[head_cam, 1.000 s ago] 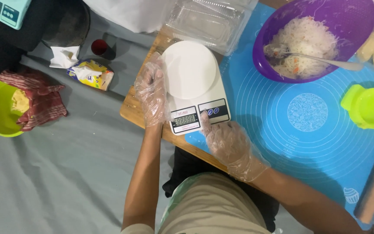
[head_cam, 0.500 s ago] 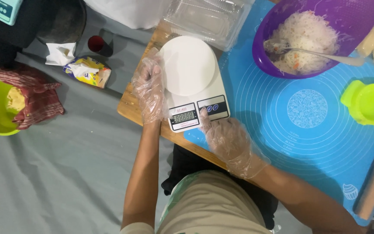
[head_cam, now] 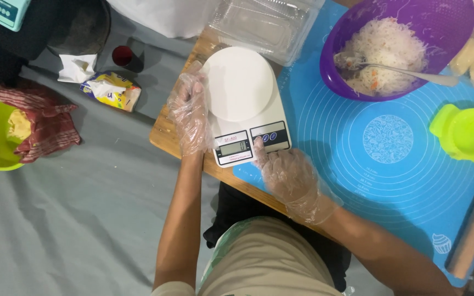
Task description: Weighing dough, rolling it out, and using a mold to fill and seal pastels.
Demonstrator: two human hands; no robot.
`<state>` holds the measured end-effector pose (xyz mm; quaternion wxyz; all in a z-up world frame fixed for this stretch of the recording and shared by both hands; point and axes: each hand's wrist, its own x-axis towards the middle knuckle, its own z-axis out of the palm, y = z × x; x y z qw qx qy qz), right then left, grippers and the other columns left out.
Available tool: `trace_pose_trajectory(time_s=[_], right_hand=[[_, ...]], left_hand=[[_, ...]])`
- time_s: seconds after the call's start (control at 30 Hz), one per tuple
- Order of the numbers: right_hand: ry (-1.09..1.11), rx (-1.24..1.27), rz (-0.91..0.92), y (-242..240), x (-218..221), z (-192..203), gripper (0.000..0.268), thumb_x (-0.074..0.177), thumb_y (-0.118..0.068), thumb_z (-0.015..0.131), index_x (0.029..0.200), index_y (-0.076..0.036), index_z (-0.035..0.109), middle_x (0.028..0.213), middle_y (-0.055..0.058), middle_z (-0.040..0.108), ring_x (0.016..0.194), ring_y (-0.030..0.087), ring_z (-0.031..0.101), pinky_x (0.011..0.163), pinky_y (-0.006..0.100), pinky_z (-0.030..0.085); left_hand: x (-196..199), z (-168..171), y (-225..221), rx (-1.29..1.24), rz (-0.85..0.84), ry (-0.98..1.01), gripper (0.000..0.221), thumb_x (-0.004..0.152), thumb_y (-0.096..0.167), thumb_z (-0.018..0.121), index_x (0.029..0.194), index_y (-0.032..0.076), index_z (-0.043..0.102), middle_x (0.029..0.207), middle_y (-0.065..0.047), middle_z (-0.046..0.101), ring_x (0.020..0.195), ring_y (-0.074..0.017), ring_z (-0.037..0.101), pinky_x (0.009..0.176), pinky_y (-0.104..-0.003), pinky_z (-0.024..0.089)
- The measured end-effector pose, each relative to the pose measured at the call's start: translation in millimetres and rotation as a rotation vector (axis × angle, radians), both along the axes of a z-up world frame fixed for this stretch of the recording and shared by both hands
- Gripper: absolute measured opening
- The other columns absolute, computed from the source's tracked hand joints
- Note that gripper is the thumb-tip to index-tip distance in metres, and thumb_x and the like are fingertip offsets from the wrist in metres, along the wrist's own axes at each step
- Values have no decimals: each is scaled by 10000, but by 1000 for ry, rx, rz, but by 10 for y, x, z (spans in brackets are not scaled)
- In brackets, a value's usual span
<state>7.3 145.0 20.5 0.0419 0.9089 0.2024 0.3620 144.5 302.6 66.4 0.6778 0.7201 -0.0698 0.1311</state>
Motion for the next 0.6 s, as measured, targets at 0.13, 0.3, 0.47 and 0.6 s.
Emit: trace_pose_trajectory(time_s=[0.13, 0.3, 0.47, 0.6], right_hand=[[9, 14, -13, 17, 2, 77, 280, 1044, -235, 542, 922, -44, 705, 580, 34, 443, 525, 202, 477, 499, 349, 459], [-12, -27, -54, 24, 8, 98, 297, 1050, -225, 489, 983, -58, 725, 587, 30, 434, 522, 204, 458, 493, 358, 436], [16, 51, -13, 79, -7, 405, 357, 998, -131, 503, 664, -87, 623, 537, 28, 385, 487, 224, 442, 470, 380, 425], [-35, 60, -30, 69, -42, 250, 329, 1010, -154, 492, 754, -60, 676, 538, 43, 429, 465, 237, 445, 441, 385, 409]], left_hand=[[28, 10, 23, -2, -5, -1, 296, 1073, 169, 554, 791, 80, 577, 1002, -115, 663, 1055, -215, 649, 1038, -432, 489], [42, -165, 56, 4, -12, -9, 292, 1082, 222, 543, 856, 62, 634, 1203, -163, 691, 1194, -269, 644, 1101, -466, 459], [117, -615, 170, 72, -37, -45, 303, 1084, 255, 541, 1025, -2, 690, 1286, -237, 669, 1263, -389, 606, 1107, -523, 456], [-20, -548, 95, 49, -15, -56, 200, 1057, 149, 564, 1000, 29, 714, 1281, -174, 693, 1251, -343, 622, 1126, -464, 439]])
